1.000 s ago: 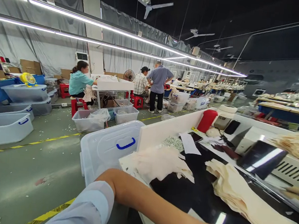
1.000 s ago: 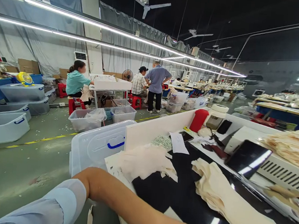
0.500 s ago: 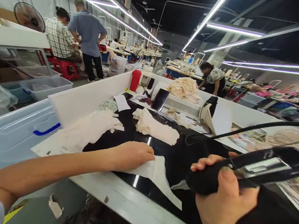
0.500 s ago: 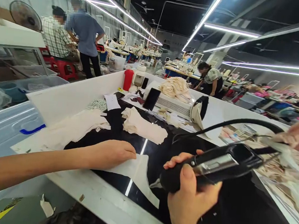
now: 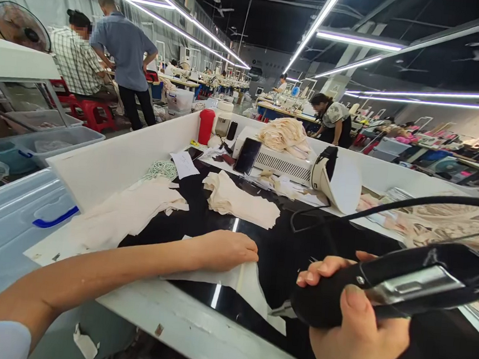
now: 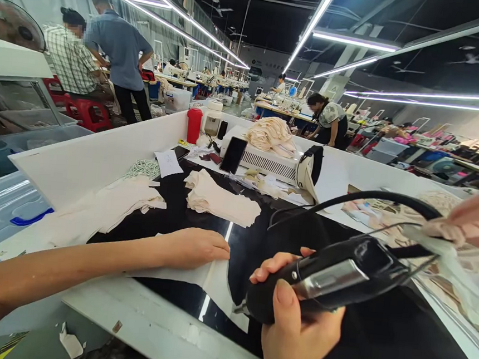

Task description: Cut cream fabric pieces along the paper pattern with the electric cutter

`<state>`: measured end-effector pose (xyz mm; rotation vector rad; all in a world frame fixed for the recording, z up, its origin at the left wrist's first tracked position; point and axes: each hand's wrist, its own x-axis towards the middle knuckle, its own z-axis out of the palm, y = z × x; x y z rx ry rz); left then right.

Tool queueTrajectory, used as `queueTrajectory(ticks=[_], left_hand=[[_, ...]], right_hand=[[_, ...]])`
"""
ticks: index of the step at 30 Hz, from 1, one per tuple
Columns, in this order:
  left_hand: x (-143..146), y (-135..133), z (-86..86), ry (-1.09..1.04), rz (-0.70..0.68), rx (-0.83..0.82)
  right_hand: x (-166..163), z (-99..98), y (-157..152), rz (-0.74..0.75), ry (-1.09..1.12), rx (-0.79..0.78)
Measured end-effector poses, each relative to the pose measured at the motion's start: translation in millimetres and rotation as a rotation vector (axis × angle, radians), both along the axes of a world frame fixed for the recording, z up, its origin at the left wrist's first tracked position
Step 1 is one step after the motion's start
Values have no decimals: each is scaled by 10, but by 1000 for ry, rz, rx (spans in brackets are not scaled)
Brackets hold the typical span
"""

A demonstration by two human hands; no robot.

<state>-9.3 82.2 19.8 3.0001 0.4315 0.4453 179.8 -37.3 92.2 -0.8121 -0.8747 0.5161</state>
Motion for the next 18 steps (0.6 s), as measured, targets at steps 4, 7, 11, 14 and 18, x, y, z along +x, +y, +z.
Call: queueTrajectory(ticks=[4,7,11,14,18], left_hand=[[-76,3,-3,4,-5,-16],[-127,-8,14,16,-14,-46],[-168,-35,24,16,-9,-61],[-186,-57,23,-6,0,-59],[-191,-65,3,-13,8,-66]], right_hand=[[36,-4,-26,14,-9,13],[60,-12,-37,27,-15,13],[66,-21,-40,24,-23,1],[68,-22,-33,26,-21,-1],[87,9,-14,19,-15,-37]])
